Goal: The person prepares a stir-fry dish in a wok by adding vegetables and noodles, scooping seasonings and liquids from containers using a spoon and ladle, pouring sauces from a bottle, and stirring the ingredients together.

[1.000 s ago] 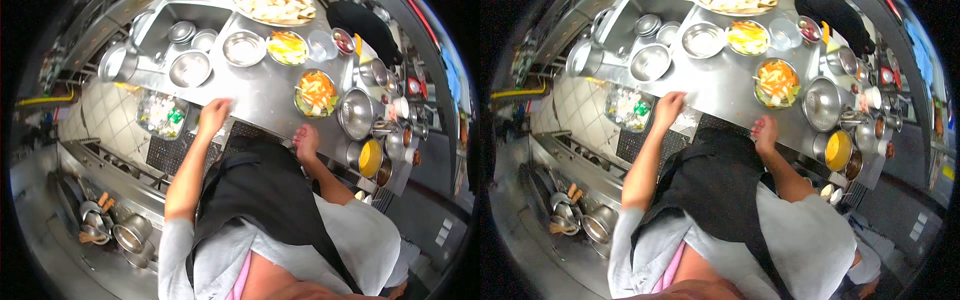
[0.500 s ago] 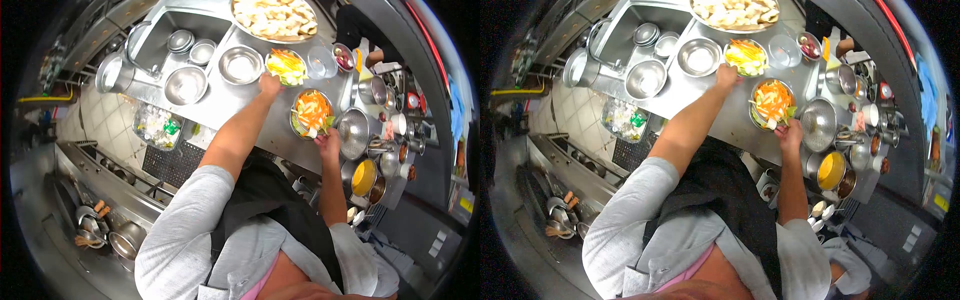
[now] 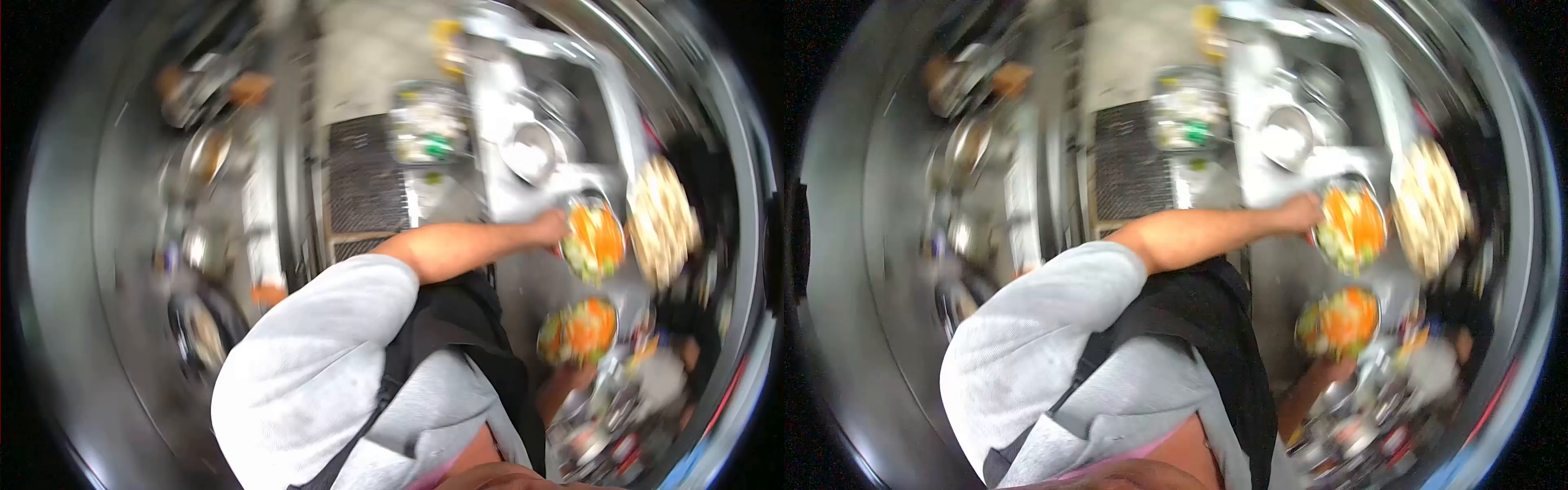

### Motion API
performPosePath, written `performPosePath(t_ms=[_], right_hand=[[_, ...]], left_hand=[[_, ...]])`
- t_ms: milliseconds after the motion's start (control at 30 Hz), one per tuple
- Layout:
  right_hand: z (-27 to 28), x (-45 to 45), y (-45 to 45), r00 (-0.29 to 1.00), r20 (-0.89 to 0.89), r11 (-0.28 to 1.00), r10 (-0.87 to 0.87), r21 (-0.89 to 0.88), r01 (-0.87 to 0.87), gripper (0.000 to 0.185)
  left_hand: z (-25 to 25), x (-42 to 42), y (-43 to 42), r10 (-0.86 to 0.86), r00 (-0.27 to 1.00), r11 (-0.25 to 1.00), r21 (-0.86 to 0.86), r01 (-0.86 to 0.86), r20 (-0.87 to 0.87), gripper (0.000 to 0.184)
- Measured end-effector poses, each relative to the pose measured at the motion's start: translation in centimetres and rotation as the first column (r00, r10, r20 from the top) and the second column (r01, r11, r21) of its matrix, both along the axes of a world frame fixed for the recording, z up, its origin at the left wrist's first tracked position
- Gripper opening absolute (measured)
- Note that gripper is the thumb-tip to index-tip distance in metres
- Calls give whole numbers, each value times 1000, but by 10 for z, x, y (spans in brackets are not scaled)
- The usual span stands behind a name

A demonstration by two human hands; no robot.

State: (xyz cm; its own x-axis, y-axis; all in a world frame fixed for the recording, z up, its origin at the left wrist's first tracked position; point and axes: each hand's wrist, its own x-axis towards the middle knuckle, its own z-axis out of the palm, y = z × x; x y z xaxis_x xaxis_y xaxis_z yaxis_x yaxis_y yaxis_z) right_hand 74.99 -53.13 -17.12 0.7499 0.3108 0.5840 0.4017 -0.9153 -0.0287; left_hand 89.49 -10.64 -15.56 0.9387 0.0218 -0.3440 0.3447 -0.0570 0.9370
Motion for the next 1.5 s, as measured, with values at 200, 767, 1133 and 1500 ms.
performPosePath(t_ms=[200, 767, 1133, 1500], right_hand=[[87, 90, 176, 722, -550, 684, 419, 714, 148, 36], [114, -160, 734, -624, -337, 538, 705, 828, 160, 39], [117, -507, 901, -595, -532, 39, 602, 764, -644, 7], [103, -751, 898, -653, -303, -713, 695, -173, -679, 13]], left_hand=[[30, -172, 191, 475, 876, 786, -407, -465, -84, 19], [103, -902, 251, 723, -581, -688, 322, -650, 372, 9], [23, -1065, 294, 685, -41, -727, 686, 26, 727, 6], [95, -1083, 265, 417, -83, -905, 422, 54, 905, 15]])
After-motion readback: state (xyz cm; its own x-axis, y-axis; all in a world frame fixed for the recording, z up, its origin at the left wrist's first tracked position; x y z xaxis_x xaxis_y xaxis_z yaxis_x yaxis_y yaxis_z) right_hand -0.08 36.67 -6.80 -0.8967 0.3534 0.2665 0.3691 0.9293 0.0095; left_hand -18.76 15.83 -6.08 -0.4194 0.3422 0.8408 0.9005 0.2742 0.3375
